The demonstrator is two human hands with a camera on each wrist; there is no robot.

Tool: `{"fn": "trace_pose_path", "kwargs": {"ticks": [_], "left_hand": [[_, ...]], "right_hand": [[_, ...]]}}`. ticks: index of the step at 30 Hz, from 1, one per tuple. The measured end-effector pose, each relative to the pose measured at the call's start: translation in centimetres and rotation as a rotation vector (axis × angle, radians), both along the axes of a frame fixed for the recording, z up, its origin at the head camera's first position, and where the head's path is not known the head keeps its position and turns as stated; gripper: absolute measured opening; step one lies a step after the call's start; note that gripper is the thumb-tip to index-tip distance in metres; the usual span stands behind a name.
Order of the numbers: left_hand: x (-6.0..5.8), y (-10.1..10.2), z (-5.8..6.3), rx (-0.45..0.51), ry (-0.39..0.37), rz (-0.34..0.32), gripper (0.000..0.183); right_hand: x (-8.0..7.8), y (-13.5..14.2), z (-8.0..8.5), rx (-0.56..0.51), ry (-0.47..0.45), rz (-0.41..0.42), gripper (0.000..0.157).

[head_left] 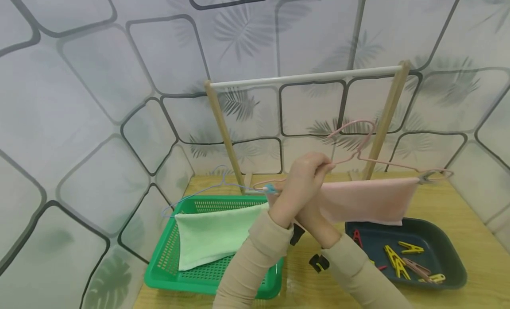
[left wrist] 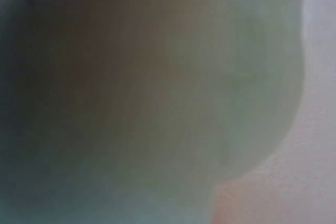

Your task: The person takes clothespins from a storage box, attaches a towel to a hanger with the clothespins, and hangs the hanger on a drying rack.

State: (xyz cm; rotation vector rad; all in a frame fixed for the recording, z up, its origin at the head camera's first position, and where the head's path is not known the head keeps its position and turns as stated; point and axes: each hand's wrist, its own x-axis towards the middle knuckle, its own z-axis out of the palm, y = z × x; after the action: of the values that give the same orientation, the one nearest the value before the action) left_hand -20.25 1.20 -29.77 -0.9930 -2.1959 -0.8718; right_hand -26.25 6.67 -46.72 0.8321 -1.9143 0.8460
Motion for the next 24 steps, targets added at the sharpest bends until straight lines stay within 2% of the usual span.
{"fn": "trace_pose_path", "kwargs": {"ticks": [1, 3, 6, 8, 11, 13, 16, 17, 19, 21, 23, 24], "left_hand": [[0.0, 0.0, -0.1, 0.002, 0.003, 0.002, 0.015], [0.0, 0.1, -0.1, 0.002, 0.006, 0.005, 0.015], [-0.1, 0.2, -0.2, -0.007, 0.0, 0.011, 0.016], [-0.1, 0.2, -0.3, -0.016, -0.008, 0.015, 0.016], [-0.1, 0.3, -0.5, -0.035, -0.015, 0.022, 0.015], [-0.2, 0.3, -0.6, -0.043, -0.013, 0.022, 0.014], [-0.2, 0.4, -0.7, -0.042, -0.006, 0.019, 0.014], [-0.2, 0.5, -0.7, -0.04, -0.005, 0.017, 0.013], [-0.2, 0.5, -0.8, -0.035, -0.005, 0.013, 0.013], [-0.2, 0.6, -0.8, -0.036, -0.004, 0.009, 0.013], [-0.2, 0.6, -0.7, -0.035, -0.005, 0.002, 0.013], [-0.2, 0.6, -0.8, -0.038, -0.003, 0.003, 0.013]], "right_hand": [[0.7, -0.1, 1.0, -0.013, -0.022, 0.019, 0.025], [0.7, -0.2, 1.1, -0.018, -0.041, 0.015, 0.024], [-1.2, -0.1, -2.0, -0.025, -0.03, -0.037, 0.023], [-2.0, 0.1, -3.5, 0.024, -0.047, -0.078, 0.021], [-2.2, 0.1, -4.3, 0.075, -0.029, -0.098, 0.02], [-1.4, 0.0, -2.9, 0.101, -0.084, -0.029, 0.016], [0.3, -0.4, 0.0, 0.087, -0.206, 0.168, 0.008], [0.7, -0.5, 0.7, 0.059, -0.233, 0.228, 0.009], [0.8, -0.5, 0.7, 0.009, -0.283, 0.32, 0.02], [0.6, -0.4, -0.3, -0.017, -0.266, 0.281, 0.022], [-0.8, -0.3, -2.7, -0.052, -0.218, 0.24, 0.022], [0.0, -0.3, -1.7, -0.059, -0.233, 0.265, 0.02]]}}
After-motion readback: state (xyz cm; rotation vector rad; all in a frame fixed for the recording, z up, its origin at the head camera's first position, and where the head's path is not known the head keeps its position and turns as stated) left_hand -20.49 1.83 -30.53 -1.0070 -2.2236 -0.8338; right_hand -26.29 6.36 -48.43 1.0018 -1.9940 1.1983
